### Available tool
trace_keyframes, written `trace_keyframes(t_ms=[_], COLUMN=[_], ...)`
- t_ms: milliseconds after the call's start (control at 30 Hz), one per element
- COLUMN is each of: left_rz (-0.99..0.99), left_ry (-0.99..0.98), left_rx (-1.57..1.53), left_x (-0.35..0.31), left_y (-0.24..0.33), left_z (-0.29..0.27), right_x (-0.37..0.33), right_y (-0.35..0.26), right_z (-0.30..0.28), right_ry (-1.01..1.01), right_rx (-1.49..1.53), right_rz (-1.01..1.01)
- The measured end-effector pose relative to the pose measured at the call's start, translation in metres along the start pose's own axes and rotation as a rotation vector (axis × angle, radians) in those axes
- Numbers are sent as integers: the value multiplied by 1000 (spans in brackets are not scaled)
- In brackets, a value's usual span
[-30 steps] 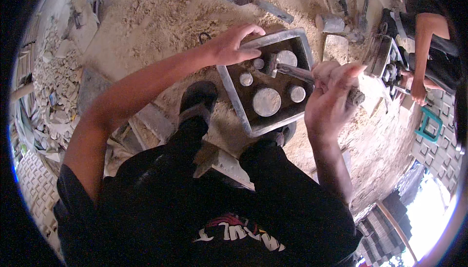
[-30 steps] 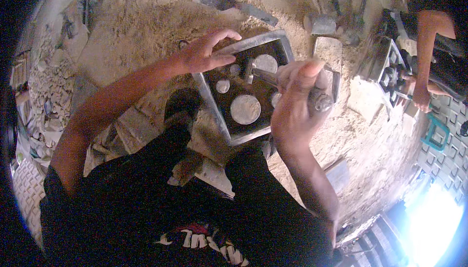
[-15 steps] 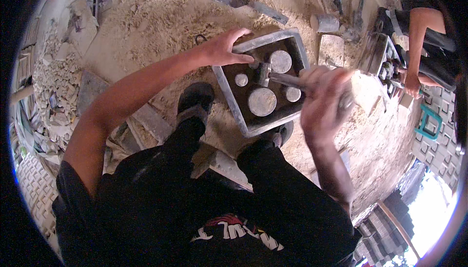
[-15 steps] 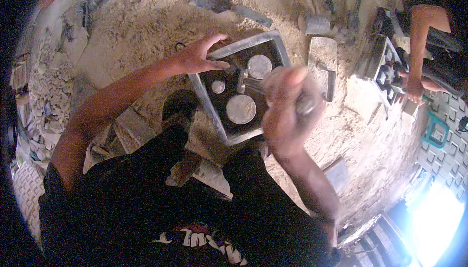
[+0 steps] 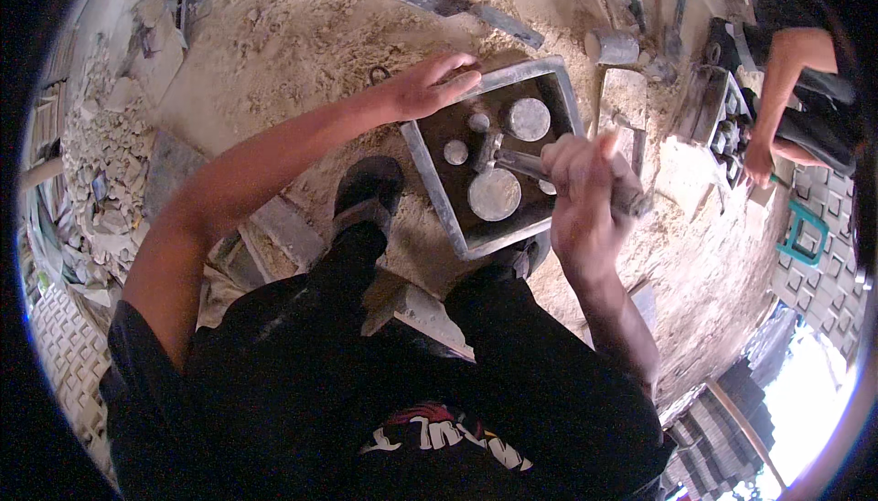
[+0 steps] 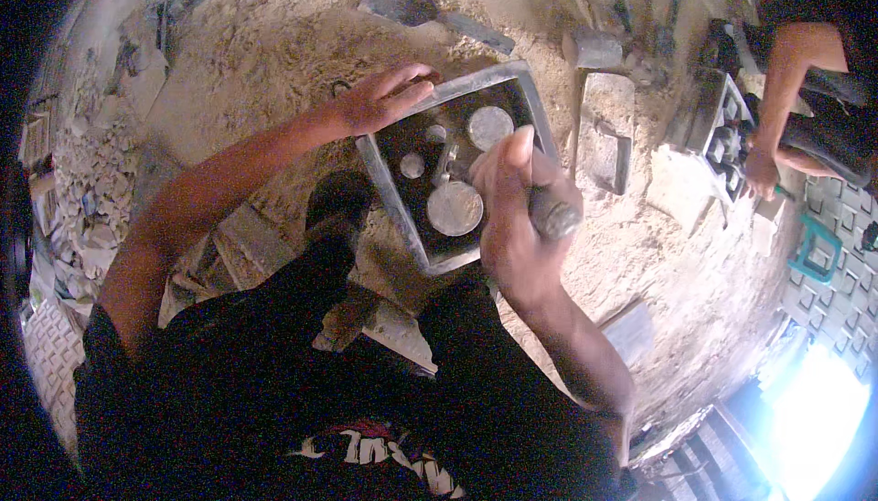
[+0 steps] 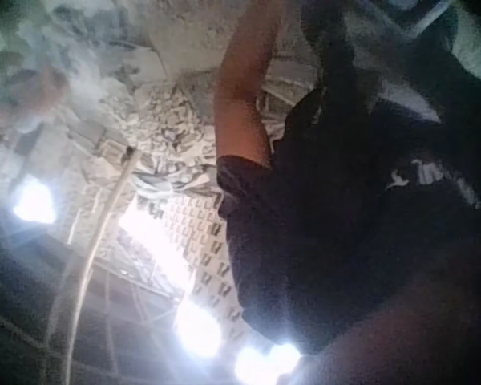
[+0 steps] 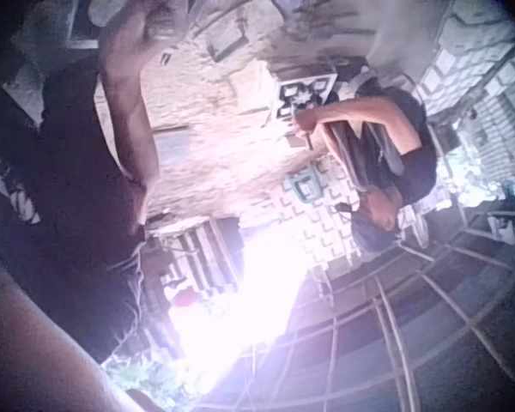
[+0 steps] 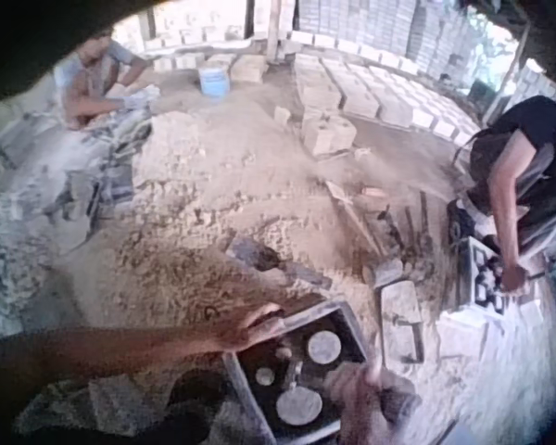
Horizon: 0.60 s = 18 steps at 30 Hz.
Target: The person is making decorative blocks by filling a square metal mold with crushed stone material and tamping it down with a metal tool and a trowel.
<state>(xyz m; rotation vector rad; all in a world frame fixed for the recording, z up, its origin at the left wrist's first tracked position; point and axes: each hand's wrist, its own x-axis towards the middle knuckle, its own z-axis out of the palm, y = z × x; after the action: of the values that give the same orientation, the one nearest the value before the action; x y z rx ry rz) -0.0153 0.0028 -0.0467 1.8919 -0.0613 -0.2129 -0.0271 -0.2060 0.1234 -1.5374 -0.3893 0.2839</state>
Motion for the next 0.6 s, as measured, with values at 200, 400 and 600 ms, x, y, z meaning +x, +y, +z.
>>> trace_keyframes(t_ms=[200,400,600], left_rz=[243,174,238], left_ry=[124,74,160], left_rx=[115,63,84], left_x=[-6,-9,-13], left_y=[2,7,-16], left_z=[-2,-2,0], right_x=[-14,-3,28], right_y=[-3,14,1], right_z=[3,4,15], right_ry=[-158,-334,-650], right_rx=[-240,-144,-98], right_rz=[-65,-289,-400])
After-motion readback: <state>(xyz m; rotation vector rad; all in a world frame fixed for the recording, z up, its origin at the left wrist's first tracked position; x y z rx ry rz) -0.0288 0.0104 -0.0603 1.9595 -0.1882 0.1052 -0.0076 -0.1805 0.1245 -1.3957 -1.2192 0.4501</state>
